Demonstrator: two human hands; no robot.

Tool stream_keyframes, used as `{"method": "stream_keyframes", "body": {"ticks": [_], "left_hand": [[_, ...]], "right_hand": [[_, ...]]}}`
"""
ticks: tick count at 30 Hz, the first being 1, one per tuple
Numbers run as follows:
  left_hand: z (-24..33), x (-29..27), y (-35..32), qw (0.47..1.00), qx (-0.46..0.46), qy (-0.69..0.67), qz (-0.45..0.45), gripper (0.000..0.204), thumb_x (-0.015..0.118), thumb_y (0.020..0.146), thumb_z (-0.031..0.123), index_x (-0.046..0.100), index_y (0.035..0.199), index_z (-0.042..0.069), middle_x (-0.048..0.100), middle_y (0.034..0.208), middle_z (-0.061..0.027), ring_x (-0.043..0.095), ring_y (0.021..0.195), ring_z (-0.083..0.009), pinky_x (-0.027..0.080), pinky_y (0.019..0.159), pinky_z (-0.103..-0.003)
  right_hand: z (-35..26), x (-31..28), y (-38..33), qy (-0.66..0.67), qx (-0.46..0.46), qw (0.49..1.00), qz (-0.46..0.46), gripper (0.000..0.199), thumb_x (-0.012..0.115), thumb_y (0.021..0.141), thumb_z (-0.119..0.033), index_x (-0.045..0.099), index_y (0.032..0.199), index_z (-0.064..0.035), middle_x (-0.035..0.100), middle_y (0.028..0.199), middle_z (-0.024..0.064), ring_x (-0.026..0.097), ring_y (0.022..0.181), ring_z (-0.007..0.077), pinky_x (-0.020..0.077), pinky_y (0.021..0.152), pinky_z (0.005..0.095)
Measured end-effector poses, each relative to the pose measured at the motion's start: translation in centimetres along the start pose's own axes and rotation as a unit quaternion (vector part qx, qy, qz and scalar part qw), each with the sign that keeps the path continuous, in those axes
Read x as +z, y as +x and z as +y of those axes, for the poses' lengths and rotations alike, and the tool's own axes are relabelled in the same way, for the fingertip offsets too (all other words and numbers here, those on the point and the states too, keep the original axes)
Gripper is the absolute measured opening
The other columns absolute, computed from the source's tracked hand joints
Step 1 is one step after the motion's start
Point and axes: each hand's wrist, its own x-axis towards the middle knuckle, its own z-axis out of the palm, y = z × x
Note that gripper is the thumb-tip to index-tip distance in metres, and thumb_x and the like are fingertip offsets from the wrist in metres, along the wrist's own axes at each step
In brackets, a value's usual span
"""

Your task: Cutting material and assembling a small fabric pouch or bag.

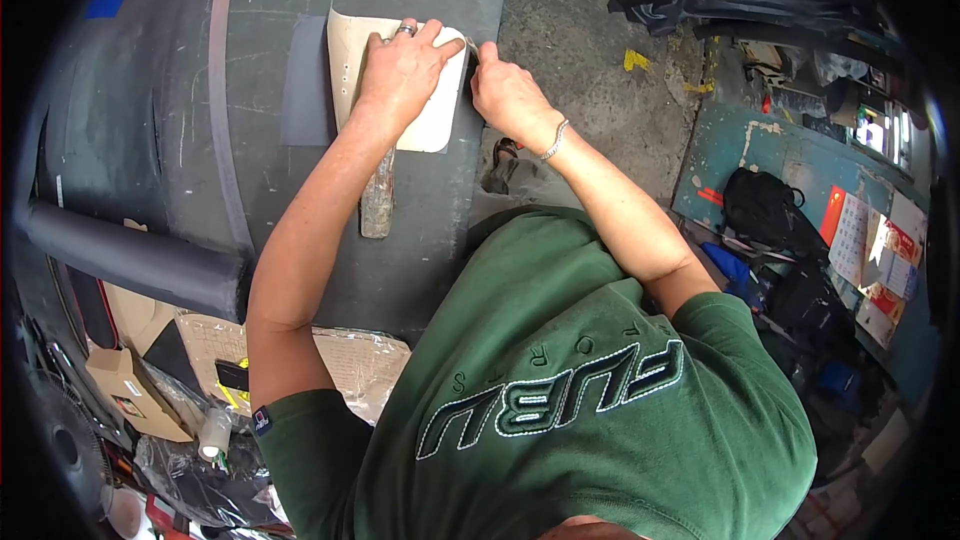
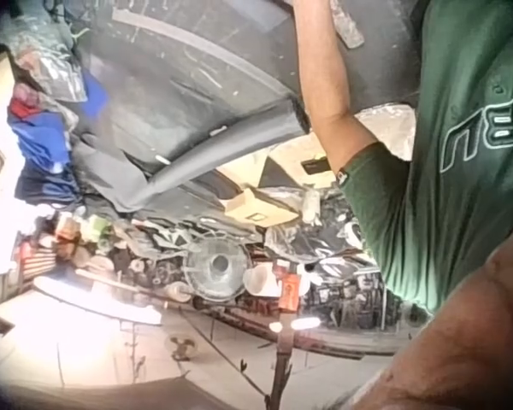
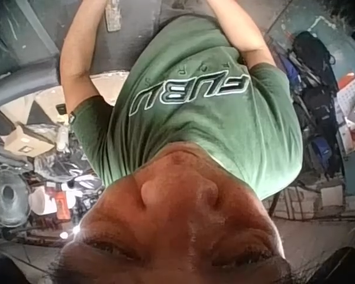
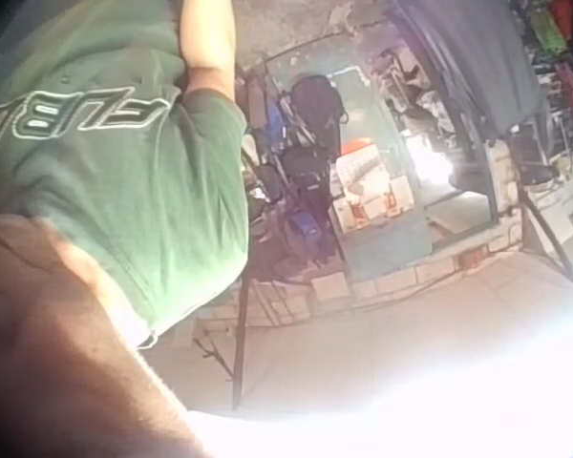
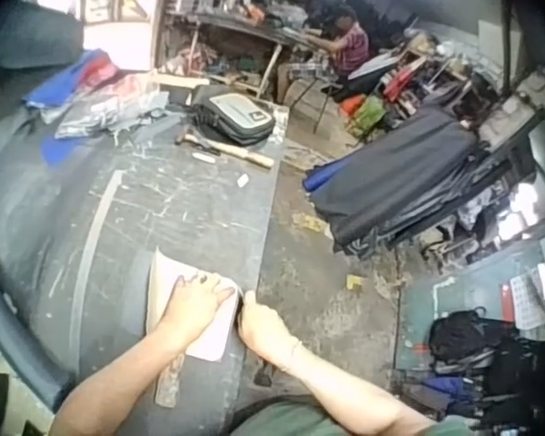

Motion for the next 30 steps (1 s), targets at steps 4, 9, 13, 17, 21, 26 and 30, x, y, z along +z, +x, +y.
{"method": "stream_keyframes", "body": {"ticks": [4, 9, 13, 17, 21, 26, 30], "left_hand": [[-0.2, 0.2, -0.1, 1.0, -0.01, 0.022, -0.004, 0.032, 0.056, 0.098, 0.025, 0.063, 0.129, 0.029, 0.06, 0.117, -0.0022, 0.061, 0.111, -0.0246, 0.055, 0.086, -0.049], [-0.3, 0.4, -0.1, 1.0, 0.014, 0.004, 0.018, 0.032, 0.055, 0.097, 0.026, 0.063, 0.128, 0.03, 0.061, 0.117, -0.0019, 0.062, 0.11, -0.0243, 0.055, 0.083, -0.048], [-0.3, 0.4, -0.1, 1.0, -0.006, 0.025, 0.0, 0.032, 0.055, 0.097, 0.025, 0.064, 0.127, 0.03, 0.061, 0.117, -0.0016, 0.062, 0.109, -0.0237, 0.056, 0.082, -0.047], [-0.2, 0.4, -0.2, 1.0, 0.013, 0.015, 0.02, 0.032, 0.056, 0.096, 0.025, 0.064, 0.127, 0.029, 0.061, 0.115, -0.0014, 0.062, 0.109, -0.023, 0.056, 0.081, -0.047], [-0.3, 0.4, -0.2, 0.999, 0.015, 0.012, 0.035, 0.032, 0.057, 0.095, 0.024, 0.064, 0.126, 0.029, 0.06, 0.112, -0.0011, 0.062, 0.109, -0.0222, 0.056, 0.081, -0.047], [-0.2, 0.2, -0.2, 1.0, 0.016, 0.011, 0.022, 0.03, 0.059, 0.095, 0.025, 0.065, 0.124, 0.027, 0.061, 0.111, 0.0, 0.062, 0.109, -0.0218, 0.055, 0.083, -0.047], [0.1, 0.2, -0.4, 0.999, -0.011, -0.027, 0.016, 0.028, 0.064, 0.093, 0.027, 0.063, 0.121, 0.021, 0.061, 0.113, 0.0003, 0.062, 0.11, -0.0226, 0.053, 0.088, -0.049]], "right_hand": [[-0.2, 0.3, -0.1, 0.029, -0.018, 0.999, 0.004, 0.021, 0.051, 0.096, -0.011, 0.043, 0.107, 0.0056, 0.067, 0.081, 0.0317, 0.067, 0.084, 0.0492, 0.0539, 0.077, 0.0558], [-0.9, 0.4, -0.1, 0.017, 0.03, 0.999, -0.002, 0.023, 0.05, 0.096, -0.012, 0.042, 0.108, 0.0064, 0.067, 0.083, 0.0323, 0.067, 0.084, 0.0494, 0.0538, 0.078, 0.0557], [-1.5, 0.1, 0.0, 0.047, 0.039, 0.997, -0.039, 0.03, 0.05, 0.094, -0.011, 0.044, 0.116, 0.0097, 0.067, 0.095, 0.0369, 0.067, 0.097, 0.0509, 0.0536, 0.087, 0.0546], [-1.8, 0.1, -0.2, 0.038, 0.085, 0.995, -0.048, 0.032, 0.05, 0.094, -0.011, 0.043, 0.116, 0.0111, 0.067, 0.094, 0.0365, 0.067, 0.096, 0.0511, 0.0539, 0.087, 0.0541], [-2.2, 0.2, -1.0, 0.033, 0.057, 0.997, -0.031, 0.029, 0.047, 0.097, -0.012, 0.041, 0.113, 0.0107, 0.068, 0.085, 0.0329, 0.068, 0.081, 0.0476, 0.0556, 0.079, 0.0519], [-1.2, -1.2, -1.8, 0.283, 0.099, 0.949, -0.095, 0.025, 0.04, 0.104, -0.018, 0.037, 0.11, 0.0059, 0.066, 0.071, 0.0215, 0.068, 0.051, 0.0286, 0.0562, 0.048, 0.0405], [-0.1, -2.3, -0.5, 0.189, 0.044, 0.98, -0.036, 0.027, 0.042, 0.104, -0.02, 0.039, 0.118, 0.0018, 0.065, 0.072, 0.0186, 0.067, 0.052, 0.0272, 0.0557, 0.048, 0.0392]]}}
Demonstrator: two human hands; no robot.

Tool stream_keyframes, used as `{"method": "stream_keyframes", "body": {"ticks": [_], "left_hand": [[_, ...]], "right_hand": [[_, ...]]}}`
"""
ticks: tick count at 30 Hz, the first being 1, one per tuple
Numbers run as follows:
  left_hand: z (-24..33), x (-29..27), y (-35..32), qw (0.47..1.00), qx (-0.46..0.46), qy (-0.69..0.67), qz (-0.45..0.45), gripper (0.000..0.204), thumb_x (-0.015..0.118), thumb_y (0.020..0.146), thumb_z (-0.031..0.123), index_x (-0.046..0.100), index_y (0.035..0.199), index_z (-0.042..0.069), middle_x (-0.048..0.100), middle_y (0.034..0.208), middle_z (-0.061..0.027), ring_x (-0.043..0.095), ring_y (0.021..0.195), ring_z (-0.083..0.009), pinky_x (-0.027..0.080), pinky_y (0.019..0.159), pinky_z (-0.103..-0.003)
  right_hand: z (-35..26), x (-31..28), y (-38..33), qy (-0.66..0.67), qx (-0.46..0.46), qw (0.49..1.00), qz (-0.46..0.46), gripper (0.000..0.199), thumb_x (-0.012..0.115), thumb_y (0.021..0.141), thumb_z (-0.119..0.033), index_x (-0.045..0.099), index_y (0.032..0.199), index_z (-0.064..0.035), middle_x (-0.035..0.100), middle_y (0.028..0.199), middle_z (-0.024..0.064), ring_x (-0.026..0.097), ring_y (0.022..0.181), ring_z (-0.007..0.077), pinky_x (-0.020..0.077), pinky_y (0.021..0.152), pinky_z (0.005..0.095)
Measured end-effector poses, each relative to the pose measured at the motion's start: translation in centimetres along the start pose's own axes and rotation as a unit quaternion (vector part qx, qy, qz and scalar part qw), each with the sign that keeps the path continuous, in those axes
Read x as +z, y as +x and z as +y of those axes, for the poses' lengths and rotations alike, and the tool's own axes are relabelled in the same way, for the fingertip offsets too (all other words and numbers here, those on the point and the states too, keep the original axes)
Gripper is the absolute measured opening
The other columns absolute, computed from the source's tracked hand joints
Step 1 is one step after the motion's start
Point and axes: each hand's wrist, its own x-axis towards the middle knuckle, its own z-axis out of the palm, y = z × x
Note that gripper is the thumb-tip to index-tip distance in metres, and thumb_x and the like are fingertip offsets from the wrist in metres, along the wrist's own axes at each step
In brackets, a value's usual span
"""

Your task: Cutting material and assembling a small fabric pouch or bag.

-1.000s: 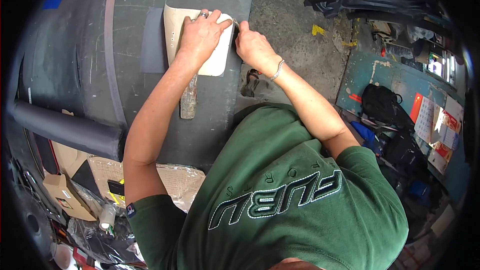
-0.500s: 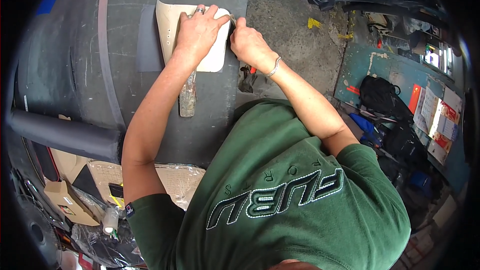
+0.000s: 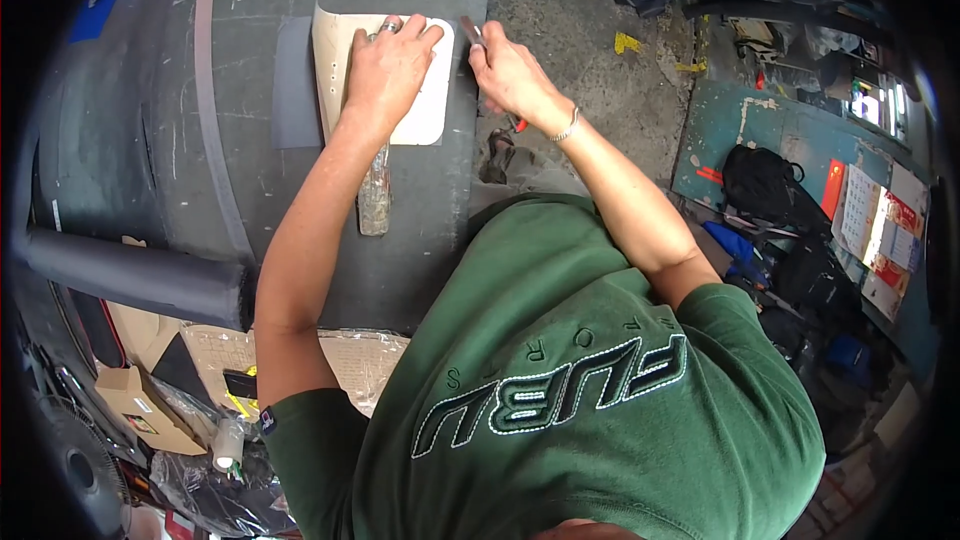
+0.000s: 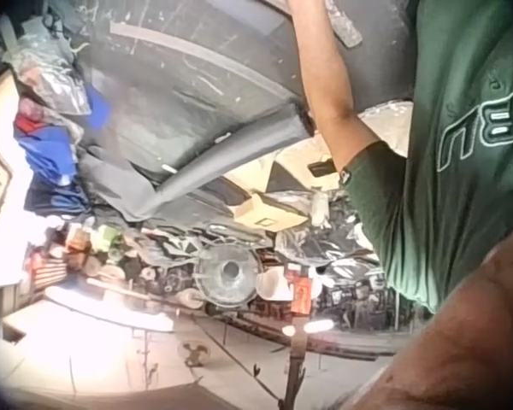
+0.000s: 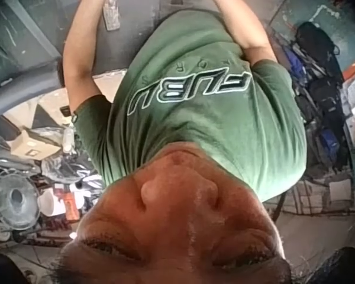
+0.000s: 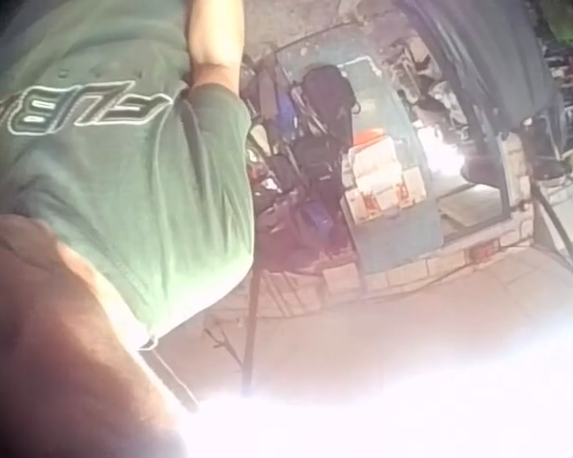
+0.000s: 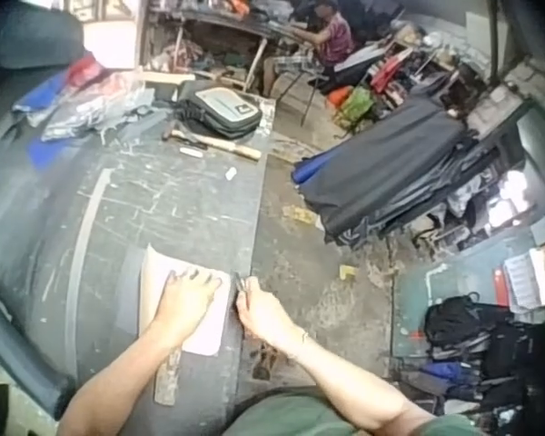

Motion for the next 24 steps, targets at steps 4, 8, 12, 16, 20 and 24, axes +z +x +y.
{"method": "stream_keyframes", "body": {"ticks": [4, 8, 12, 16, 20, 24], "left_hand": [[0.1, 0.0, -0.1, 0.999, -0.028, 0.018, 0.007, 0.025, 0.064, 0.093, 0.028, 0.061, 0.116, 0.016, 0.061, 0.112, -0.0008, 0.062, 0.11, -0.0235, 0.051, 0.091, -0.05], [0.0, 0.1, 0.0, 1.0, 0.001, 0.0, 0.031, 0.024, 0.064, 0.093, 0.028, 0.06, 0.113, 0.014, 0.061, 0.11, -0.0016, 0.062, 0.109, -0.0241, 0.051, 0.09, -0.051], [0.0, 0.4, 0.1, 1.0, -0.005, -0.011, 0.027, 0.023, 0.064, 0.094, 0.027, 0.059, 0.11, 0.013, 0.06, 0.108, -0.0026, 0.062, 0.109, -0.0252, 0.052, 0.088, -0.05], [0.1, 0.6, 0.0, 0.999, -0.026, 0.008, 0.033, 0.022, 0.065, 0.093, 0.027, 0.06, 0.108, 0.012, 0.06, 0.107, -0.0034, 0.062, 0.109, -0.0259, 0.052, 0.087, -0.05], [0.2, 0.6, 0.0, 0.998, -0.008, -0.033, 0.053, 0.021, 0.066, 0.093, 0.026, 0.061, 0.108, 0.012, 0.06, 0.106, -0.0039, 0.062, 0.109, -0.0266, 0.051, 0.087, -0.05], [0.2, 0.6, 0.2, 0.996, -0.026, -0.072, 0.046, 0.02, 0.067, 0.092, 0.025, 0.063, 0.107, 0.013, 0.062, 0.109, -0.0039, 0.062, 0.109, -0.0278, 0.049, 0.09, -0.05]], "right_hand": [[0.6, -1.8, 0.5, 0.032, 0.08, 0.995, -0.046, 0.027, 0.044, 0.104, -0.023, 0.042, 0.113, 0.0019, 0.066, 0.077, 0.0187, 0.067, 0.053, 0.0263, 0.0552, 0.048, 0.0393], [0.7, -1.7, -0.1, 0.012, 0.01, 0.999, -0.051, 0.031, 0.041, 0.103, -0.021, 0.045, 0.12, 0.0046, 0.067, 0.068, 0.0173, 0.067, 0.054, 0.0269, 0.0563, 0.054, 0.0406], [1.1, -1.7, -0.1, 0.05, 0.034, 0.998, -0.002, 0.033, 0.04, 0.104, -0.022, 0.045, 0.121, 0.0057, 0.067, 0.067, 0.0159, 0.066, 0.052, 0.0251, 0.0558, 0.054, 0.0392], [2.2, -1.9, 0.1, 0.052, 0.075, 0.992, 0.09, 0.035, 0.043, 0.106, -0.028, 0.043, 0.119, 0.0043, 0.066, 0.07, 0.0161, 0.067, 0.052, 0.0241, 0.0556, 0.052, 0.038], [2.4, -0.6, 0.0, -0.016, 0.003, 1.0, 0.004, 0.033, 0.042, 0.105, -0.027, 0.045, 0.116, 0.0033, 0.065, 0.069, 0.0191, 0.069, 0.063, 0.0326, 0.0532, 0.066, 0.0457], [2.5, -0.2, -0.2, -0.019, -0.037, 0.999, -0.02, 0.032, 0.043, 0.105, -0.028, 0.046, 0.116, 0.0011, 0.065, 0.07, 0.0179, 0.067, 0.059, 0.0308, 0.0525, 0.066, 0.0454]]}}
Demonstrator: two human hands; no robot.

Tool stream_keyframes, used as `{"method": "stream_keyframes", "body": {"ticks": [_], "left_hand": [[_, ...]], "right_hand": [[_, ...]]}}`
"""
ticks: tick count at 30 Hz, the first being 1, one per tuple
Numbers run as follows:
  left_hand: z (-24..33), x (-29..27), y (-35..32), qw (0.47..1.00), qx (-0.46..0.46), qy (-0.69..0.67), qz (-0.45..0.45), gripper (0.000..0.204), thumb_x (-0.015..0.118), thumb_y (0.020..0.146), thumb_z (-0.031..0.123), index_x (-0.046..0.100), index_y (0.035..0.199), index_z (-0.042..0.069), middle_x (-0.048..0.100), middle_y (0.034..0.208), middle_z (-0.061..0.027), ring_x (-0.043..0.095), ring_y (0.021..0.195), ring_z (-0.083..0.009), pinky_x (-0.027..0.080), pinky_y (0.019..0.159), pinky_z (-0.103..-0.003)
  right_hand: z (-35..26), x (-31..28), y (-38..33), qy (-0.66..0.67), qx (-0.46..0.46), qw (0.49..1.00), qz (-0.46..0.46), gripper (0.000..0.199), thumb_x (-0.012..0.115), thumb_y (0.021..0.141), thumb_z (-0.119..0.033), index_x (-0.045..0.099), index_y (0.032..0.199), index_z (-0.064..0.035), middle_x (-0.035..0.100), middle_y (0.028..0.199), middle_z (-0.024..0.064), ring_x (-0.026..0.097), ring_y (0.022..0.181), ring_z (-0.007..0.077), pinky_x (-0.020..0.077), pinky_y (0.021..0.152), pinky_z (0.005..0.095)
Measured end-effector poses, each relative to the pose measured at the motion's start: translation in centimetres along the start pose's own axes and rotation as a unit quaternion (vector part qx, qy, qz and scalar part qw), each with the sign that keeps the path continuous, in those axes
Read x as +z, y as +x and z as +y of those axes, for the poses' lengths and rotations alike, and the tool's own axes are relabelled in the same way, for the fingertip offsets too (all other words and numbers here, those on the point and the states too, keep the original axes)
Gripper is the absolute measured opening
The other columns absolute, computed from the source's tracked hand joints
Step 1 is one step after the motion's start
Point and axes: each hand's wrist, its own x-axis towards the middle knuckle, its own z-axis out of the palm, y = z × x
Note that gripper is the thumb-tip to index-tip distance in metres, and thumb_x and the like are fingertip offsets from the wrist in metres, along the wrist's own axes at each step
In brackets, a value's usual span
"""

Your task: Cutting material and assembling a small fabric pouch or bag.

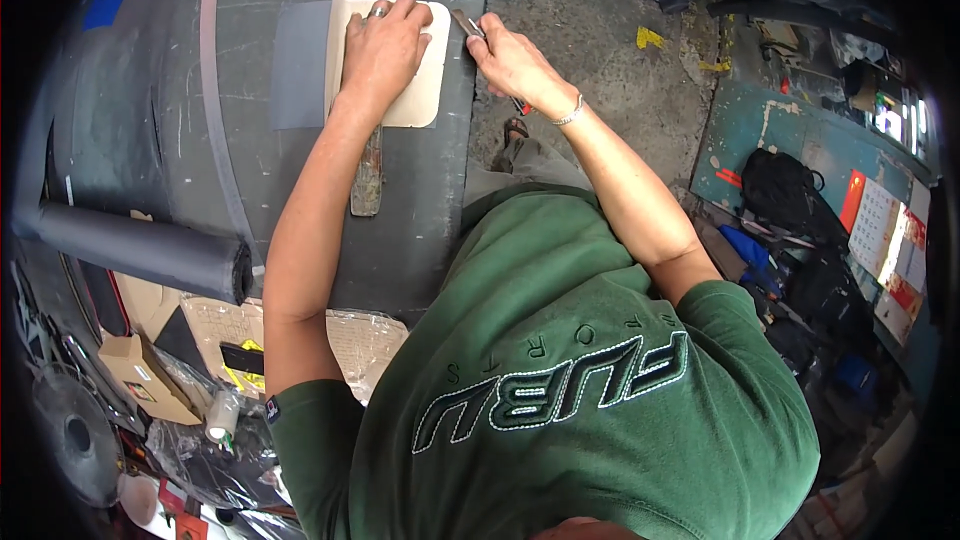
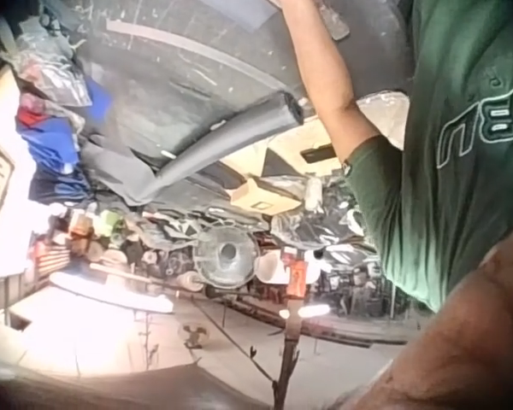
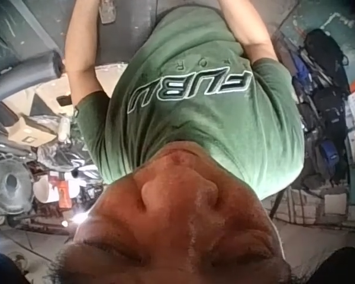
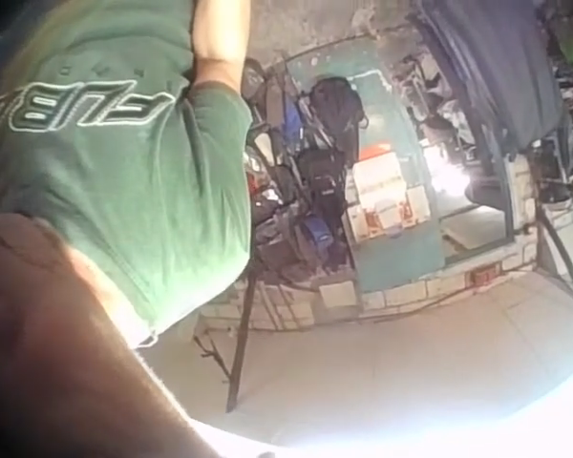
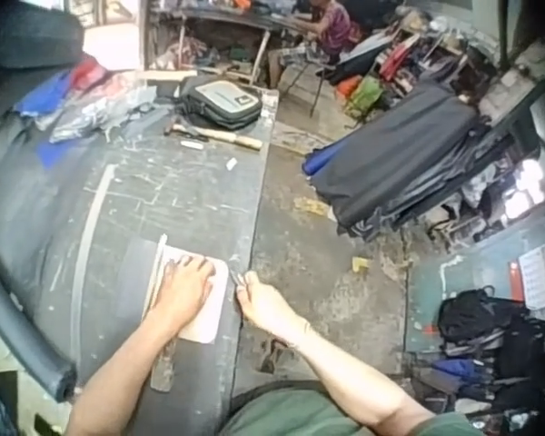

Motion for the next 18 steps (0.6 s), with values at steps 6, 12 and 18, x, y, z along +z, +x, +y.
{"method": "stream_keyframes", "body": {"ticks": [6, 12, 18], "left_hand": [[0.1, 0.5, -0.2, 0.997, -0.049, -0.043, 0.03, 0.024, 0.069, 0.09, 0.027, 0.068, 0.109, 0.012, 0.063, 0.12, -0.0049, 0.06, 0.113, -0.0302, 0.048, 0.095, -0.047], [1.2, 2.5, 0.9, 0.975, -0.17, -0.11, 0.086, 0.041, 0.079, 0.082, 0.027, 0.068, 0.115, 0.005, 0.056, 0.131, -0.0183, 0.055, 0.121, -0.0384, 0.046, 0.102, -0.047], [3.3, 1.7, 1.9, 0.927, -0.346, -0.075, 0.123, 0.071, 0.087, 0.073, 0.037, 0.059, 0.128, 0.002, 0.046, 0.139, -0.0239, 0.055, 0.123, -0.0412, 0.049, 0.104, -0.046]], "right_hand": [[1.9, -1.0, -0.3, 0.028, 0.028, 0.999, -0.031, 0.029, 0.046, 0.104, -0.027, 0.044, 0.117, -0.0017, 0.067, 0.079, 0.0226, 0.069, 0.076, 0.0397, 0.0514, 0.073, 0.0508], [4.9, -2.8, 2.1, -0.044, -0.212, 0.975, 0.049, 0.028, 0.059, 0.098, -0.022, 0.061, 0.118, -0.0038, 0.064, 0.111, 0.022, 0.062, 0.108, 0.0393, 0.0478, 0.093, 0.0461], [5.0, -8.0, 7.1, -0.06, -0.334, 0.94, -0.031, 0.03, 0.072, 0.092, -0.018, 0.066, 0.119, -0.006, 0.072, 0.105, 0.0103, 0.07, 0.093, 0.0236, 0.0533, 0.081, 0.0324]]}}
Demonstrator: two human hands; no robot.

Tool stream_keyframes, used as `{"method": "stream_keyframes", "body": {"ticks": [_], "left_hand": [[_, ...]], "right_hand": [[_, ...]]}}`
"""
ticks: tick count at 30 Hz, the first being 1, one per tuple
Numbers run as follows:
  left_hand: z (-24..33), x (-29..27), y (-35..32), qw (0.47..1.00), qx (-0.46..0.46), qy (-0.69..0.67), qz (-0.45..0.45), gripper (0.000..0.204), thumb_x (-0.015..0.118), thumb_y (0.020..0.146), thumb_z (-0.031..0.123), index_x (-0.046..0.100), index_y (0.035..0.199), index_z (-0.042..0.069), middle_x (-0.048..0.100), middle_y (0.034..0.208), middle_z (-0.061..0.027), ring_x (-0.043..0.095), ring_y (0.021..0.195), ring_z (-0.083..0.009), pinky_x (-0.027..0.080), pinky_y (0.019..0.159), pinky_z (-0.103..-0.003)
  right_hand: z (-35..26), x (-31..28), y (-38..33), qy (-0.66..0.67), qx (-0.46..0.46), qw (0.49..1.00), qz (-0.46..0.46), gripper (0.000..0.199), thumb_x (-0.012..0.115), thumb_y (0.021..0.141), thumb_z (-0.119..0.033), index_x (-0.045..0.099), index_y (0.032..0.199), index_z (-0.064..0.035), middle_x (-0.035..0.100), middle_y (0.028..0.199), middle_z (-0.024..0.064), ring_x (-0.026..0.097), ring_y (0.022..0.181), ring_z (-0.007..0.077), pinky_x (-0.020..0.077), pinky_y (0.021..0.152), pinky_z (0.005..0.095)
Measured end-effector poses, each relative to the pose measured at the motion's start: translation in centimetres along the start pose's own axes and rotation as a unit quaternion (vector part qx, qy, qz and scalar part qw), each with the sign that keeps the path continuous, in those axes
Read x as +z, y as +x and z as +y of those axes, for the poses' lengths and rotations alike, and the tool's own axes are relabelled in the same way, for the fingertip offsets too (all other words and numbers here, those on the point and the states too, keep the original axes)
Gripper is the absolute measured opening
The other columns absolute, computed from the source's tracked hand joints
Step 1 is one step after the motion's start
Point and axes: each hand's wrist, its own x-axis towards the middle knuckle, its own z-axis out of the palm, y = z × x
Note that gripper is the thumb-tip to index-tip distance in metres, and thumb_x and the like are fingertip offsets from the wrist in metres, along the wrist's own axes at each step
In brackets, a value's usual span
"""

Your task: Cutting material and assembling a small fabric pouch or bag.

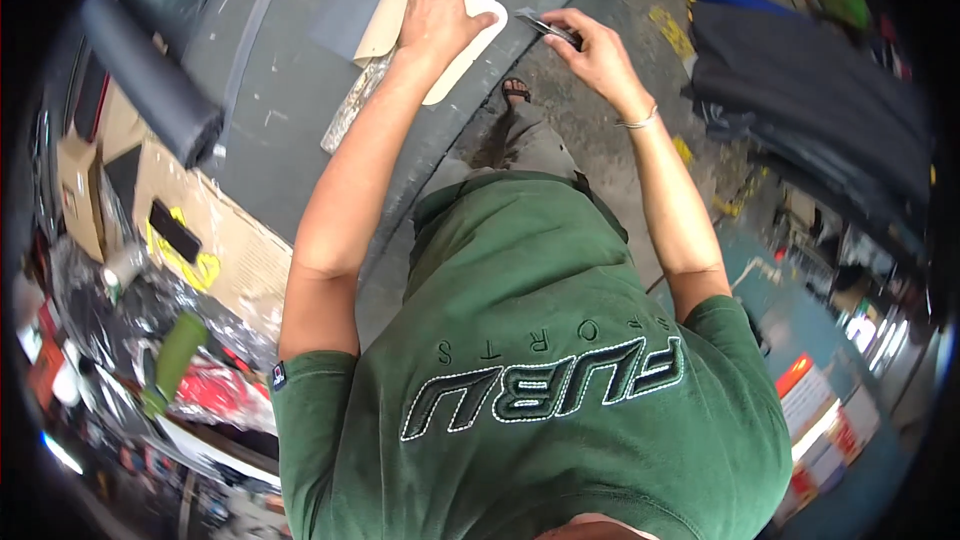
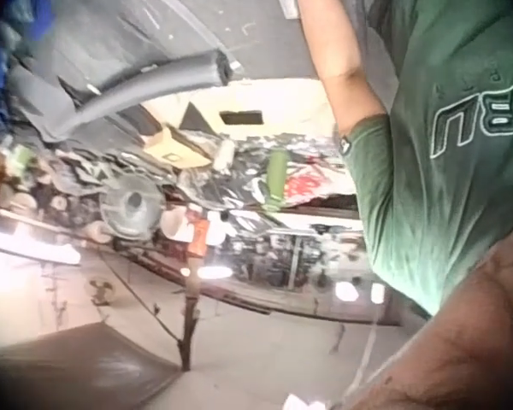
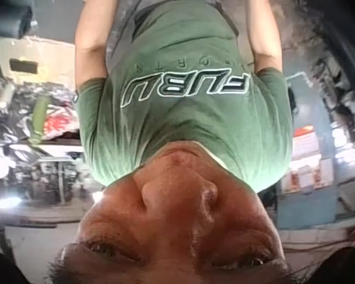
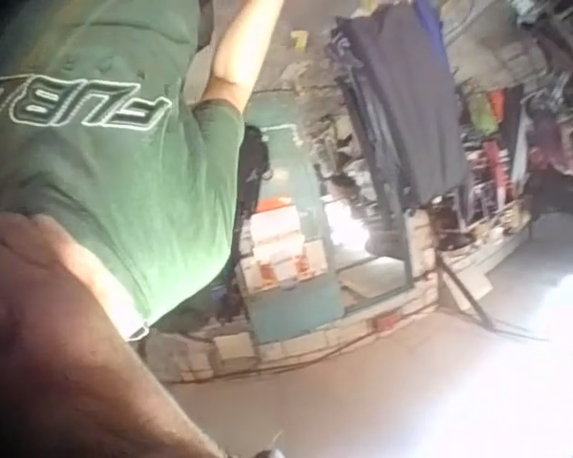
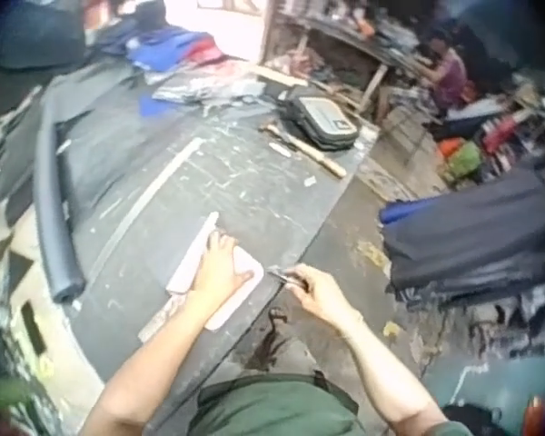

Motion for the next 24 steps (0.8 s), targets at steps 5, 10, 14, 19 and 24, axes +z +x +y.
{"method": "stream_keyframes", "body": {"ticks": [5, 10, 14, 19, 24], "left_hand": [[2.7, -1.1, 0.2, 0.982, -0.149, 0.101, -0.052, 0.088, 0.089, 0.068, 0.039, 0.051, 0.141, 0.008, 0.05, 0.138, -0.0197, 0.057, 0.122, -0.0408, 0.051, 0.102, -0.045], [4.7, -1.8, 0.8, 0.965, -0.212, 0.142, -0.065, 0.108, 0.092, 0.062, 0.041, 0.039, 0.146, -0.001, 0.046, 0.144, -0.0261, 0.049, 0.13, -0.0463, 0.045, 0.108, -0.049], [5.2, -1.7, 0.6, 0.982, -0.17, 0.08, -0.025, 0.105, 0.09, 0.062, 0.047, 0.043, 0.147, 0.005, 0.044, 0.148, -0.0265, 0.042, 0.137, -0.0475, 0.039, 0.113, -0.053], [5.1, -1.1, 1.3, 0.951, -0.248, 0.169, -0.081, 0.107, 0.092, 0.06, 0.047, 0.044, 0.147, 0.009, 0.041, 0.151, -0.026, 0.037, 0.141, -0.0475, 0.038, 0.114, -0.054], [4.6, -0.8, 1.6, 0.959, -0.242, 0.122, -0.084, 0.105, 0.093, 0.058, 0.047, 0.046, 0.146, 0.012, 0.041, 0.15, -0.0246, 0.039, 0.139, -0.0477, 0.039, 0.113, -0.055]], "right_hand": [[2.7, -4.4, 7.7, -0.085, -0.183, 0.96, -0.194, 0.023, 0.073, 0.089, -0.019, 0.067, 0.108, -0.0061, 0.072, 0.093, 0.0138, 0.069, 0.082, 0.0275, 0.054, 0.074, 0.0358], [2.1, -4.5, 14.5, -0.155, -0.377, 0.863, -0.297, 0.023, 0.072, 0.088, -0.022, 0.066, 0.105, -0.0069, 0.07, 0.091, 0.0151, 0.066, 0.082, 0.0378, 0.0525, 0.073, 0.0438], [0.3, -5.2, 16.7, -0.224, -0.417, 0.796, -0.376, 0.025, 0.065, 0.091, -0.026, 0.066, 0.107, -0.0068, 0.069, 0.094, 0.0198, 0.066, 0.088, 0.0411, 0.0522, 0.078, 0.0465], [-0.5, -5.3, 16.7, -0.213, -0.465, 0.784, -0.351, 0.024, 0.065, 0.085, -0.029, 0.068, 0.098, -0.0088, 0.069, 0.084, 0.0218, 0.067, 0.081, 0.0427, 0.0526, 0.074, 0.0512], [-0.5, -4.9, 17.3, -0.217, -0.467, 0.778, -0.361, 0.024, 0.066, 0.084, -0.028, 0.068, 0.099, -0.0092, 0.069, 0.085, 0.0215, 0.068, 0.082, 0.0423, 0.053, 0.075, 0.0505]]}}
